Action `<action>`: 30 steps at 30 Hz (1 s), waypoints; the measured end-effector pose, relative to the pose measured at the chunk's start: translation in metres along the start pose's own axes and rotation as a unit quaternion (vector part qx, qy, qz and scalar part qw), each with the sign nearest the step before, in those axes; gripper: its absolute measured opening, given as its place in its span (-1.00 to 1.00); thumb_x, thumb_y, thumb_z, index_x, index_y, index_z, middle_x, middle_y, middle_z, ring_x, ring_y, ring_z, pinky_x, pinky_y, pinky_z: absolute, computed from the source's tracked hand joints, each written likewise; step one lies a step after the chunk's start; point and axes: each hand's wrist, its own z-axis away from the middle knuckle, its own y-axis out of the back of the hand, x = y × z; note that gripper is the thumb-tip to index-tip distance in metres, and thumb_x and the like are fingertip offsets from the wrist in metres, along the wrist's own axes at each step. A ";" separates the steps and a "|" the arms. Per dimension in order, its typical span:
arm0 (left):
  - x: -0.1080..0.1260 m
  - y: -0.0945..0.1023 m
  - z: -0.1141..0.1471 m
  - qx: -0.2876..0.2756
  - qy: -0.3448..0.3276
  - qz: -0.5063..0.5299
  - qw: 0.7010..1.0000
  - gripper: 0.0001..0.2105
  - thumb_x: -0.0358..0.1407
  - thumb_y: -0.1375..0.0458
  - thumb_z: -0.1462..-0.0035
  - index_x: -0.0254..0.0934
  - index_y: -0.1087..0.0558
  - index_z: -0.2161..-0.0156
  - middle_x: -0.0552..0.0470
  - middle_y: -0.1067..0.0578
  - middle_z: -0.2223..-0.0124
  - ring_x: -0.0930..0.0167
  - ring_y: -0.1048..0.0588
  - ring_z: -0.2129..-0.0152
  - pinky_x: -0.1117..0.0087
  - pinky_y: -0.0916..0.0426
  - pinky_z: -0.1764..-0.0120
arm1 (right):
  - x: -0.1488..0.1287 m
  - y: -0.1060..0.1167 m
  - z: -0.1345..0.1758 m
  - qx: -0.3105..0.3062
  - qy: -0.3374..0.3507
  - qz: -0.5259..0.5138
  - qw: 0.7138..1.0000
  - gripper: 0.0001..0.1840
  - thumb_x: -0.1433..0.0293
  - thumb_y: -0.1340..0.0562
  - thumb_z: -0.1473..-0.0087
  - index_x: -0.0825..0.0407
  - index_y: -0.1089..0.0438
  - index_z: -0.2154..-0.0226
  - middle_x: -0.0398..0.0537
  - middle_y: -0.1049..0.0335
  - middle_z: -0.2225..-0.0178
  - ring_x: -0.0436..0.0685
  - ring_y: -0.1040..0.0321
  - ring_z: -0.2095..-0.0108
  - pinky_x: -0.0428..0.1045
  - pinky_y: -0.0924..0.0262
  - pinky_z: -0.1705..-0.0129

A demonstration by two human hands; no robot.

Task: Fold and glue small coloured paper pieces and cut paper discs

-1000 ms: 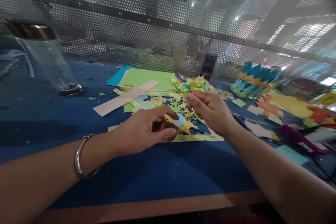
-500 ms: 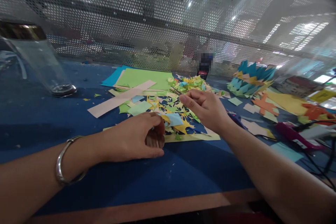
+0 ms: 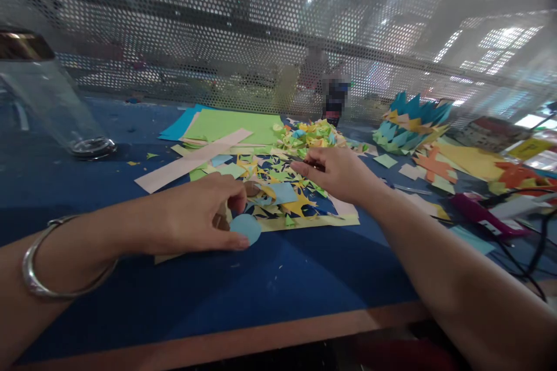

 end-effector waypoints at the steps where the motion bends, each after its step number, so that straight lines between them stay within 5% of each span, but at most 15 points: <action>1: -0.001 -0.002 -0.002 0.023 -0.001 0.000 1.000 -0.57 0.05 -0.29 -0.02 -0.17 -0.44 0.10 -0.13 -0.47 0.01 0.13 -0.45 0.11 0.21 -0.34 0.18 | 0.001 0.000 -0.001 -0.013 -0.004 0.010 1.000 -0.44 -0.06 -0.12 -0.26 -0.01 -0.12 0.56 -0.18 -0.11 0.64 0.00 -0.02 0.59 0.01 0.22 0.47; 8: -0.016 -0.008 -0.027 0.185 -0.024 -0.038 0.982 -0.46 0.09 -0.07 -0.27 -0.20 -0.42 -0.19 -0.18 -0.45 -0.08 0.07 -0.39 -0.02 0.15 -0.26 0.00 | 0.013 -0.008 -0.002 -0.095 -0.026 0.068 0.993 -0.44 -0.10 -0.15 -0.21 0.00 -0.27 0.55 -0.01 -0.33 0.55 0.07 -0.13 0.55 0.02 0.16 0.50; 15: -0.026 -0.020 -0.041 0.153 -0.065 -0.022 0.986 -0.67 -0.06 -0.15 -0.24 -0.21 -0.52 0.03 -0.15 -0.47 0.01 0.11 -0.37 0.00 0.13 -0.29 0.01 | 0.009 -0.011 -0.001 -0.078 -0.035 0.054 0.995 -0.47 -0.09 -0.20 -0.18 0.00 -0.29 0.52 -0.01 -0.36 0.52 0.07 -0.16 0.53 0.01 0.13 0.49; 20: -0.026 -0.020 -0.042 0.163 -0.062 -0.019 0.984 -0.66 -0.07 -0.15 -0.22 -0.18 -0.52 -0.01 -0.15 -0.49 0.01 0.08 -0.37 -0.02 0.08 -0.28 -0.02 | -0.004 -0.012 0.000 -0.079 -0.007 -0.016 0.997 -0.52 -0.06 -0.23 -0.16 -0.01 -0.29 0.49 -0.05 -0.38 0.51 0.06 -0.20 0.52 0.01 0.09 0.48; 26: -0.026 -0.020 -0.043 0.169 -0.064 -0.014 0.984 -0.68 -0.10 -0.20 -0.16 -0.21 -0.51 0.05 -0.16 -0.49 0.02 0.08 -0.37 -0.04 0.08 -0.29 -0.04 | -0.010 -0.022 0.000 -0.126 -0.029 -0.037 0.991 -0.61 0.10 -0.34 -0.06 -0.01 -0.43 0.14 0.01 -0.50 0.31 0.14 -0.34 0.39 0.03 -0.02 0.42; 30: -0.025 -0.020 -0.040 0.167 -0.058 -0.007 0.984 -0.73 -0.16 -0.20 -0.12 -0.22 -0.50 0.10 -0.17 -0.49 0.02 0.08 -0.38 -0.01 0.07 -0.32 0.00 | -0.009 -0.022 -0.001 -0.135 -0.024 -0.021 0.990 -0.66 0.14 -0.32 -0.09 0.00 -0.44 0.16 0.05 -0.51 0.27 0.19 -0.37 0.32 0.05 -0.05 0.38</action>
